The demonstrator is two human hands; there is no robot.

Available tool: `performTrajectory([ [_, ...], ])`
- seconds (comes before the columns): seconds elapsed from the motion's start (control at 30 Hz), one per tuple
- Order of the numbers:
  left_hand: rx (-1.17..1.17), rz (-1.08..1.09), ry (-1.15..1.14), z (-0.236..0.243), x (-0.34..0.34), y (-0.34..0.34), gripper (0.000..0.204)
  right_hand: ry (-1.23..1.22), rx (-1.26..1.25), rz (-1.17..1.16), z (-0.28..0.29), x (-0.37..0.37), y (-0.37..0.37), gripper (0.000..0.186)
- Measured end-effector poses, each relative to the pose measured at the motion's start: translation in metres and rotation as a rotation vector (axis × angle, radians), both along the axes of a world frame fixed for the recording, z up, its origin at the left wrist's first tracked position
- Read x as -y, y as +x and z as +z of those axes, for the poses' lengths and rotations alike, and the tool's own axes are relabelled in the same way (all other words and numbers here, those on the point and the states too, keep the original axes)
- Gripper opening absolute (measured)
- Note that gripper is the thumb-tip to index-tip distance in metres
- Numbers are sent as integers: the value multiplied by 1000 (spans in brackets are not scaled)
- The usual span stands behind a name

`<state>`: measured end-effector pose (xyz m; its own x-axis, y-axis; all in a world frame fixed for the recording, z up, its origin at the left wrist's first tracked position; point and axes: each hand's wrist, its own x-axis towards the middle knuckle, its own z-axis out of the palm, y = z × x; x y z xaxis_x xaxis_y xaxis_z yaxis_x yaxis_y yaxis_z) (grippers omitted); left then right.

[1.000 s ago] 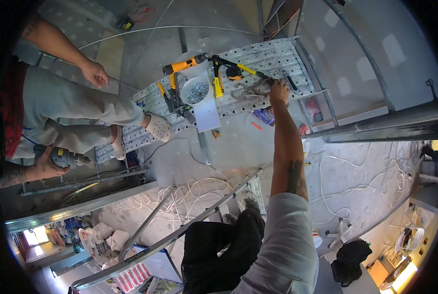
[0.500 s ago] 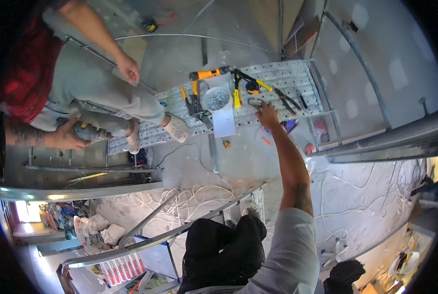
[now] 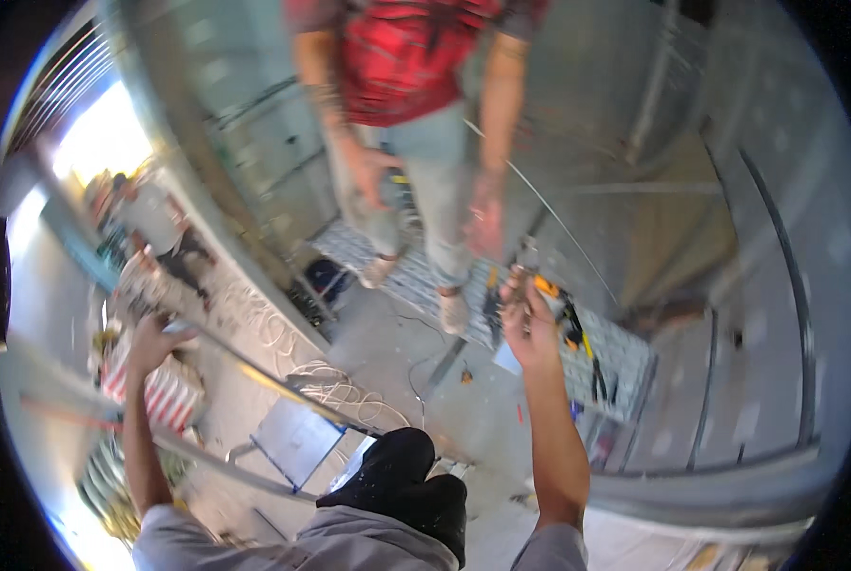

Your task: The person constructs a metal wall frame by clamping metal studs together with locking pliers, fastening joints with a drill and a crimper, checking the alignment with a square ruler, and crimping the top frame section.

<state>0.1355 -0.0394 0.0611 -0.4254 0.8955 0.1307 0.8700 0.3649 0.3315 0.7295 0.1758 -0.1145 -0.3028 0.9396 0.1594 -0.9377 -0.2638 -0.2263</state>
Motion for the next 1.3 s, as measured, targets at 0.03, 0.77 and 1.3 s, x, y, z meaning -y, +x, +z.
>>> performTrajectory([
  [0.03,-132,32,-15,8,-2,22,78,-14,17,6,20,6,-8,32],
  [0.77,143,32,-122,4,-5,10,72,35,862,-705,334,15,-68,34],
  [1.3,75,55,-133,7,-3,-3,80,304,1478,307,306,32,-156,34],
])
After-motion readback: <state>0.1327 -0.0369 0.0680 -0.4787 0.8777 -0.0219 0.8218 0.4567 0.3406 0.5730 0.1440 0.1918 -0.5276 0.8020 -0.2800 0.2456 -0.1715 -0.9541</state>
